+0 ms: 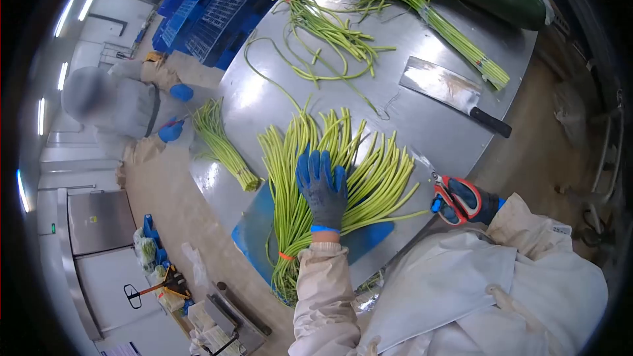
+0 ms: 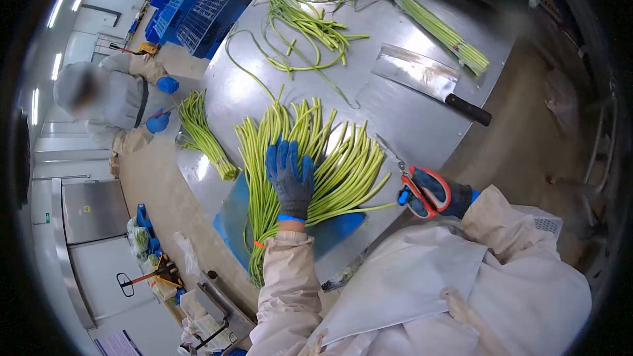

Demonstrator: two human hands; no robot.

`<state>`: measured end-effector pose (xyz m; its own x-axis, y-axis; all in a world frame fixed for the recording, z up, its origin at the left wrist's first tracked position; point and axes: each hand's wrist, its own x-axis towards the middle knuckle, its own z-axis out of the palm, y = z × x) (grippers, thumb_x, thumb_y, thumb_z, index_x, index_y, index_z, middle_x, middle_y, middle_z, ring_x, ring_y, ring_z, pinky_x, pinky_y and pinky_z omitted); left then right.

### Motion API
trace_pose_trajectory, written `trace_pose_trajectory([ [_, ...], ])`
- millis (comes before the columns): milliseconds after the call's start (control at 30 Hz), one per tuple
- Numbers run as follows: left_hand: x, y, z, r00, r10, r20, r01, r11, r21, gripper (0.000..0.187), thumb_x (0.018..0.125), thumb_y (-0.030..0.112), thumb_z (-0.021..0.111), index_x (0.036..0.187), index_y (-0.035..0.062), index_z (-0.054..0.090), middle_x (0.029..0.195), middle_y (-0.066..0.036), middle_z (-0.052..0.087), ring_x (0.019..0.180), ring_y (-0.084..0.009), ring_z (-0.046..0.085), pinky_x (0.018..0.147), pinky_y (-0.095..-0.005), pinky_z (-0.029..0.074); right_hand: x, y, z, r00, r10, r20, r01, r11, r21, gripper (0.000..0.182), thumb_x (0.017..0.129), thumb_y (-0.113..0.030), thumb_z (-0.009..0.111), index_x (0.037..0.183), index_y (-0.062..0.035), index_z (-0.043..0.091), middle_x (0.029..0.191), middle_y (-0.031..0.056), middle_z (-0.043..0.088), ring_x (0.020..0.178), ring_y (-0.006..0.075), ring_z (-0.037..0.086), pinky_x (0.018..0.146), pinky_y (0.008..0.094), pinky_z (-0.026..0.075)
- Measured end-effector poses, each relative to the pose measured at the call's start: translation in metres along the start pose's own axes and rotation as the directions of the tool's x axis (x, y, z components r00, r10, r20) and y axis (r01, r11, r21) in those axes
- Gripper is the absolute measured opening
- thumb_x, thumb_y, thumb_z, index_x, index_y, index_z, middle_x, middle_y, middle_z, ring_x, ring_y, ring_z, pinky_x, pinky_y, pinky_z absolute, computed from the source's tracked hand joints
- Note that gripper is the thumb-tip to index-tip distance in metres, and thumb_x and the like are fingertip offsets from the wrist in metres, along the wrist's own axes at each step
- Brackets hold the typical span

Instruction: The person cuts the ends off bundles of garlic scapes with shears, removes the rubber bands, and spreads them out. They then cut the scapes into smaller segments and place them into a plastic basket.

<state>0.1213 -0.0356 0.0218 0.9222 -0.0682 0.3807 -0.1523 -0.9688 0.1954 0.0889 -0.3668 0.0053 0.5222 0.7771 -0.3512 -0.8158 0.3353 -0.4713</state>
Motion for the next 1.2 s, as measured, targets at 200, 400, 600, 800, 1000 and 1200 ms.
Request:
trace_pose_trajectory([
  [200, 0.017, 0.005, 0.034, 0.998, -0.056, 0.043, 0.054, 0.998, 0.035, 0.026, 0.075, 0.025, 0.062, 0.093, 0.0073, 0.063, 0.121, -0.017, 0.048, 0.122, -0.0399, 0.034, 0.100, -0.0501, 0.026, 0.007, 0.000, 0.009, 0.997, 0.046, -0.059, -0.047, 0.999, -0.025, 0.050, 0.090, -0.047, 0.046, 0.095, 0.0009, 0.059, 0.081, 0.0075, 0.061, 0.060, 0.0102, 0.055, 0.049, 0.0246, 0.045],
  [400, 0.015, -0.001, 0.025, 0.989, -0.147, -0.029, 0.134, 0.952, -0.274, 0.017, 0.075, 0.022, 0.063, 0.083, 0.0077, 0.064, 0.117, -0.017, 0.052, 0.119, -0.0399, 0.037, 0.100, -0.0490, 0.026, 0.024, -0.019, 0.030, 0.989, -0.067, -0.133, -0.074, 0.554, -0.829, 0.039, 0.089, -0.041, 0.050, 0.091, -0.0031, 0.059, 0.068, 0.0087, 0.058, 0.059, 0.0169, 0.056, 0.054, 0.0320, 0.045],
  [600, 0.015, 0.015, -0.011, 0.975, -0.219, 0.039, 0.214, 0.870, -0.445, 0.019, 0.079, 0.023, 0.061, 0.079, 0.0044, 0.065, 0.116, -0.015, 0.053, 0.120, -0.0367, 0.037, 0.100, -0.0465, 0.027, 0.050, -0.042, 0.062, 0.947, -0.321, -0.021, -0.029, -0.022, -0.999, 0.049, 0.078, -0.053, 0.058, 0.086, -0.0051, 0.057, 0.075, 0.0198, 0.059, 0.073, 0.0369, 0.058, 0.065, 0.0427, 0.046],
  [800, 0.008, 0.013, -0.021, 0.992, -0.120, 0.032, 0.122, 0.897, -0.426, 0.020, 0.081, 0.023, 0.060, 0.090, 0.0060, 0.063, 0.118, -0.016, 0.051, 0.120, -0.0382, 0.037, 0.100, -0.0474, 0.027, 0.067, -0.062, 0.084, 0.957, -0.284, -0.062, -0.126, -0.211, -0.969, 0.054, 0.074, -0.059, 0.059, 0.087, -0.0060, 0.059, 0.072, 0.0188, 0.060, 0.069, 0.0375, 0.059, 0.063, 0.0428, 0.046],
  [1000, -0.008, 0.008, -0.017, 0.993, -0.109, 0.046, 0.109, 0.994, 0.003, 0.050, 0.085, 0.035, 0.054, 0.126, 0.0068, 0.045, 0.134, -0.019, 0.036, 0.126, -0.0421, 0.026, 0.102, -0.0513, 0.022, 0.046, -0.053, 0.049, 0.899, -0.435, -0.054, -0.064, -0.007, -0.998, 0.034, 0.082, -0.037, 0.060, 0.092, -0.0045, 0.056, 0.078, 0.0169, 0.058, 0.072, 0.0355, 0.057, 0.064, 0.0392, 0.045],
  [1200, -0.043, 0.014, -0.014, 0.916, -0.074, 0.394, -0.011, 0.978, 0.209, 0.079, 0.082, 0.055, 0.047, 0.138, 0.0037, 0.025, 0.142, -0.018, 0.025, 0.131, -0.0403, 0.019, 0.106, -0.0510, 0.010, 0.031, -0.025, 0.012, 0.892, -0.447, -0.071, -0.067, 0.026, -0.997, 0.041, 0.084, -0.045, 0.056, 0.092, -0.0041, 0.057, 0.081, 0.0201, 0.060, 0.076, 0.0389, 0.056, 0.066, 0.0424, 0.045],
])
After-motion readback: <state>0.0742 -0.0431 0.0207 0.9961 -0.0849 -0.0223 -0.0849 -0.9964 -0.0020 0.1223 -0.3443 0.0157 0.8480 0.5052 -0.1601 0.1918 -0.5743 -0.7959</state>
